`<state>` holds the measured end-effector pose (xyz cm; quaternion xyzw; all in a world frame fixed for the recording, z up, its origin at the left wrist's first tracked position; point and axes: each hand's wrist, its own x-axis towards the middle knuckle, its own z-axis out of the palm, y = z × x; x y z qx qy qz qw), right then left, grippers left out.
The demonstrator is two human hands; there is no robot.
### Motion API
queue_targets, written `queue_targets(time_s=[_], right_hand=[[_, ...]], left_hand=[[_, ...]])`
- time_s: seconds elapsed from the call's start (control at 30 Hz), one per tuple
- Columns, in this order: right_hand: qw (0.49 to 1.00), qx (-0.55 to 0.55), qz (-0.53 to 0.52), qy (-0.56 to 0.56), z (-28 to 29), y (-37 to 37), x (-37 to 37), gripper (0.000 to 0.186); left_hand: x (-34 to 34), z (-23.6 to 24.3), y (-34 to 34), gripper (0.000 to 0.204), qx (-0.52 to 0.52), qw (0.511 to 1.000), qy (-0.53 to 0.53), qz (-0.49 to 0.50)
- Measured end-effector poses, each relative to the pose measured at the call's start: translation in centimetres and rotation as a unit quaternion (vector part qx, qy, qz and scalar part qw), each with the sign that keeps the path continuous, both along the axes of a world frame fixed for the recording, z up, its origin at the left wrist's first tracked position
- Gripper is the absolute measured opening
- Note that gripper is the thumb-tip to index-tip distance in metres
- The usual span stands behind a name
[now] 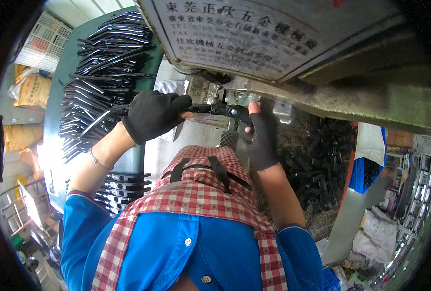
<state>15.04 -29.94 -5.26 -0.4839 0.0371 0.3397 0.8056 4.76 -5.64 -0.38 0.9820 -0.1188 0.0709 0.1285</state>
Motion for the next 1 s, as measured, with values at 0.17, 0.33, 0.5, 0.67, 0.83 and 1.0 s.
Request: queue_targets(time_s=[0.17,0.33,0.5,0.67,0.83,1.0], right_hand=[[0.999,-0.002,-0.015,0.032,0.8,1.6,-1.6,0.030],[0.982,-0.106,-0.090,-0.129,1.2,2.6,-1.3,0.020],[0.966,-0.127,-0.127,-0.185,-0.4,2.7,0.3,0.017],[0.984,-0.048,-0.116,-0.127,-0.4,2.9,1.3,0.021],[0.994,-0.002,-0.088,-0.063,0.8,3.3,1.0,0.024],[0.991,0.026,-0.099,-0.086,-0.1,3.0,0.6,0.019]], left_hand=[[0.9,0.8,0.9,0.021,0.015,0.999,0.023,-0.039],[0.9,0.3,0.8,0.024,-0.080,0.991,0.100,-0.036],[2.4,0.0,1.0,0.026,-0.062,0.995,0.071,-0.041],[4.7,0.2,1.5,0.023,-0.030,0.995,0.095,-0.024],[6.0,-1.5,3.0,0.026,-0.026,0.996,0.045,-0.072],[5.9,-1.8,2.9,0.026,-0.020,0.996,0.005,-0.089]])
